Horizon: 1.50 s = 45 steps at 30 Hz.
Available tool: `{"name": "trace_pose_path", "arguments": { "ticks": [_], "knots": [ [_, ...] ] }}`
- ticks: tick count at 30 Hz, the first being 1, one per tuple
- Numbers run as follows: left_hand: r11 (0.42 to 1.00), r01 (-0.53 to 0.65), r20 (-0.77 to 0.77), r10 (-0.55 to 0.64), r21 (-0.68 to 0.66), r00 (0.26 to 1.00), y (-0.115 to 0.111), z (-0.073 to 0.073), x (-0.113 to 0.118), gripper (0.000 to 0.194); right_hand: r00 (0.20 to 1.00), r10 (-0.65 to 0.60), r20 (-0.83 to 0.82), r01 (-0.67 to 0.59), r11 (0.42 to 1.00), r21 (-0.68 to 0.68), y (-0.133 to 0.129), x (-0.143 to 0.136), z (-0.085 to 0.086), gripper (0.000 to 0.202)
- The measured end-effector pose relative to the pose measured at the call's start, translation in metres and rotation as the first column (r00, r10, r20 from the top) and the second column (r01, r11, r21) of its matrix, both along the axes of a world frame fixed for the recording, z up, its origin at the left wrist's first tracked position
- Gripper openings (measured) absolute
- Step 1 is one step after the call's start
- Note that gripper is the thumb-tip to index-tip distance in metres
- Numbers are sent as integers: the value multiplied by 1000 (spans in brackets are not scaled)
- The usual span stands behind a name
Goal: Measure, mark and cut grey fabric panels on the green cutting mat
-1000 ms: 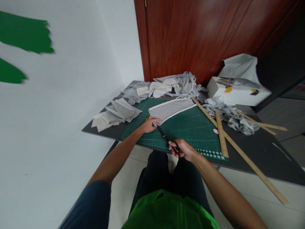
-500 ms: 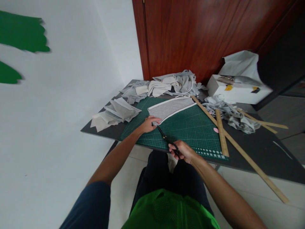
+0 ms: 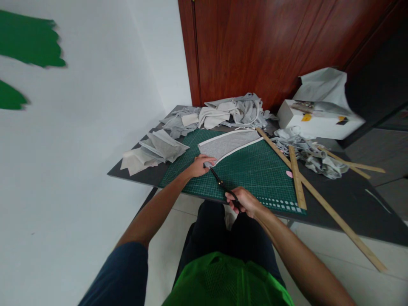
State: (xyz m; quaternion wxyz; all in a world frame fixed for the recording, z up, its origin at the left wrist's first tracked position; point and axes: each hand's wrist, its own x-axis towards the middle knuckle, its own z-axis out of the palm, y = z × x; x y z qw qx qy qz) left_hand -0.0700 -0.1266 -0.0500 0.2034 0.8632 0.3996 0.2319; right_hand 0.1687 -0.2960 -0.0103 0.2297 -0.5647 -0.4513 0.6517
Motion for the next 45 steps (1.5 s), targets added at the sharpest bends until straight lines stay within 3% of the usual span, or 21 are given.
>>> {"name": "trace_pose_path", "arguments": {
  "ticks": [37,45],
  "knots": [
    [1000,-18,-36,18,3,999,-8,5,3,66,990,-53,-130,44,997,-69,7,-9,-4,31],
    [999,-31,-49,32,16,998,-10,5,4,65,996,-60,-65,57,997,-58,9,-11,-1,29]
  ]
}}
